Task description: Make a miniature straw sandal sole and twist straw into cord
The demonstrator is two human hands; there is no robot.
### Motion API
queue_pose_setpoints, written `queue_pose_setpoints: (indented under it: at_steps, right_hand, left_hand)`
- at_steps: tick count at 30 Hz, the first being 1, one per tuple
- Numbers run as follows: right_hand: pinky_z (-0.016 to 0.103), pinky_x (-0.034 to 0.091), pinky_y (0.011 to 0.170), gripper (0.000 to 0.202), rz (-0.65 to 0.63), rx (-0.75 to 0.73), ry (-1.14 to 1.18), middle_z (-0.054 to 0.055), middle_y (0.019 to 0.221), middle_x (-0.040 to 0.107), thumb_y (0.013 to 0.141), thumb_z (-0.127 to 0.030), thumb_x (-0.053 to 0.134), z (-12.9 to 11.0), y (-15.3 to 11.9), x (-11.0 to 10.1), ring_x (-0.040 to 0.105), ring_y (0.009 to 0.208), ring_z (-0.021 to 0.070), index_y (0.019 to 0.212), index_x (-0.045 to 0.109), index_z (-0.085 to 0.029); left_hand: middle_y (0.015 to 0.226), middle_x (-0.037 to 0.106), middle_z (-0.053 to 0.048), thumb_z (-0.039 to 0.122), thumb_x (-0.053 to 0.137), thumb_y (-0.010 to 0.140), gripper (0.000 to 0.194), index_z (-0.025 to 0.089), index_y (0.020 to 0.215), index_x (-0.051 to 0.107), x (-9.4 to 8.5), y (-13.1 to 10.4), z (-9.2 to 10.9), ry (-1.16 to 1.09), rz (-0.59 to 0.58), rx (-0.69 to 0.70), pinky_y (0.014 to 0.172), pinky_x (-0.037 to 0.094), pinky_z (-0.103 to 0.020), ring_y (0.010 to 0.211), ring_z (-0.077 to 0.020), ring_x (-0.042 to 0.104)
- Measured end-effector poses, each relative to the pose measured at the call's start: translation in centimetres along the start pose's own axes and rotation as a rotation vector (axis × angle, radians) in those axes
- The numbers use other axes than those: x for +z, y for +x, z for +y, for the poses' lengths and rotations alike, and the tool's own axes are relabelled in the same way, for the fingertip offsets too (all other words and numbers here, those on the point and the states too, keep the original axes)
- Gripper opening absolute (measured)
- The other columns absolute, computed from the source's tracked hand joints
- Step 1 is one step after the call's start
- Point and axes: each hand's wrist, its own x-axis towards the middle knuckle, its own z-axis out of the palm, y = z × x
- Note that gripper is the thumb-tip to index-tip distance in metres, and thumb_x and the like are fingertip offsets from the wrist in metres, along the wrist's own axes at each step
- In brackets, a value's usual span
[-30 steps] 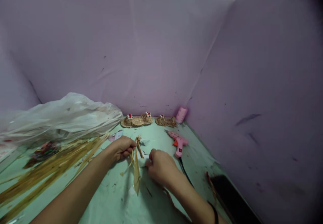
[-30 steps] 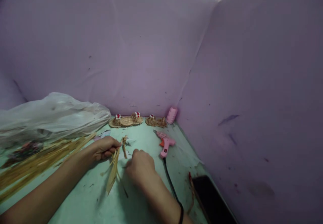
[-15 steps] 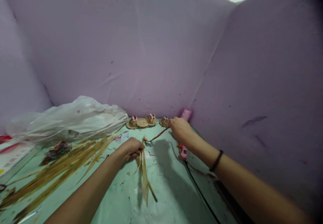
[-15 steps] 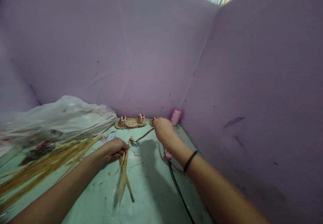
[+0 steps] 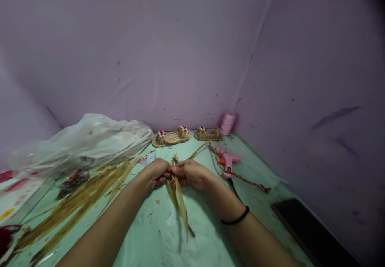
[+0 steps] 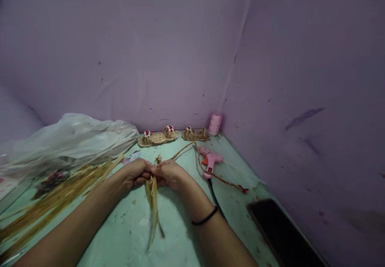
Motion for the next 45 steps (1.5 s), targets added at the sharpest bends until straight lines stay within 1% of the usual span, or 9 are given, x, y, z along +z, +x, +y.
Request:
queue_pose_setpoints:
  at_steps: [6,13,20,27,29,32,34,39,45]
  right_hand:
    - [0.019,0.044,0.046,0.02,0.082,-0.001,-0.013,-0.003,0.045,0.052,0.062,0.003,0.043,0.5,0.2,-0.4,0.049,0.041,0.0072,0.061,0.056,-0.012]
    - [0.016,0.016,0.032,0.02,0.183,-0.033,-0.138,-0.007,0.032,0.042,0.059,0.002,0.042,0.4,0.4,-0.5,0.026,0.027,0.0026,0.055,0.058,-0.011]
    - [0.017,0.018,0.031,0.027,0.227,-0.039,-0.174,-0.006,0.033,0.037,0.074,-0.016,0.041,0.3,0.2,0.0,0.028,0.027,0.0042,0.05,0.051,-0.013]
    - [0.019,0.034,0.04,0.03,0.348,-0.031,-0.301,0.003,0.049,0.056,0.079,-0.026,0.04,1.3,1.3,0.6,0.047,0.038,0.0083,0.059,0.058,-0.012]
    - [0.021,0.037,0.047,0.029,0.464,-0.069,-0.435,0.009,0.063,0.063,0.078,-0.029,0.044,1.0,0.8,0.4,0.055,0.051,0.0123,0.065,0.062,-0.011]
    - [0.025,0.038,0.06,0.032,0.745,-0.195,-0.865,0.014,0.082,0.067,0.08,-0.034,0.041,-0.2,0.2,-0.1,0.06,0.075,0.0188,0.08,0.066,-0.014]
    - [0.027,0.039,0.064,0.036,0.822,-0.216,-1.12,0.014,0.085,0.067,0.083,-0.037,0.037,-1.2,0.5,-0.3,0.061,0.08,0.0209,0.086,0.066,-0.016]
    - [0.034,0.041,0.069,0.048,0.717,-0.089,-1.258,0.019,0.088,0.066,0.075,-0.051,0.041,-2.3,2.9,0.2,0.06,0.087,0.028,0.085,0.067,-0.011]
    - [0.033,0.042,0.063,0.036,0.635,0.031,-1.262,0.018,0.082,0.067,0.07,-0.04,0.046,-1.8,3.8,0.8,0.062,0.08,0.0287,0.079,0.068,-0.012]
  left_hand:
    - [0.036,0.034,0.008,0.026,0.052,0.059,0.012,0.014,0.059,0.051,-0.4,0.0,-0.4,0.055,-0.074,0.071,0.029,0.01,-0.016,0.025,-0.0024,0.024]
    - [0.037,0.033,0.008,0.022,0.048,0.058,0.011,0.013,0.061,0.054,-0.5,-0.2,-0.4,0.097,-0.088,0.088,0.029,0.01,-0.016,0.025,-0.0022,0.023]
    - [0.036,0.032,0.008,0.018,0.042,0.057,0.008,0.015,0.057,0.049,-0.3,-0.1,-0.4,0.112,-0.051,0.092,0.029,0.01,-0.018,0.024,-0.0031,0.022]
    - [0.035,0.036,0.006,0.019,0.043,0.059,0.009,0.014,0.056,0.05,0.0,-0.4,-0.3,0.147,-0.035,0.118,0.029,0.011,-0.018,0.024,-0.003,0.022]
    - [0.035,0.037,0.006,0.019,0.044,0.06,0.008,0.015,0.055,0.048,0.1,-0.5,-0.3,0.155,-0.02,0.115,0.03,0.011,-0.018,0.024,-0.003,0.022]
    - [0.035,0.038,0.006,0.017,0.045,0.059,0.006,0.014,0.054,0.048,0.3,-0.5,-0.3,0.167,0.01,0.109,0.03,0.012,-0.018,0.024,-0.0033,0.023]
    - [0.033,0.037,0.006,0.015,0.045,0.059,0.007,0.014,0.052,0.047,0.5,-0.7,-0.2,0.173,0.036,0.108,0.03,0.013,-0.019,0.024,-0.0035,0.023]
    - [0.03,0.035,0.005,0.009,0.045,0.059,0.012,0.014,0.048,0.045,1.0,-1.1,-0.1,0.165,0.105,0.11,0.032,0.018,-0.019,0.025,-0.0047,0.026]
    - [0.028,0.036,0.001,0.008,0.048,0.058,0.015,0.014,0.044,0.045,1.3,0.2,-0.8,0.151,0.167,0.084,0.036,0.027,-0.021,0.031,-0.0091,0.036]
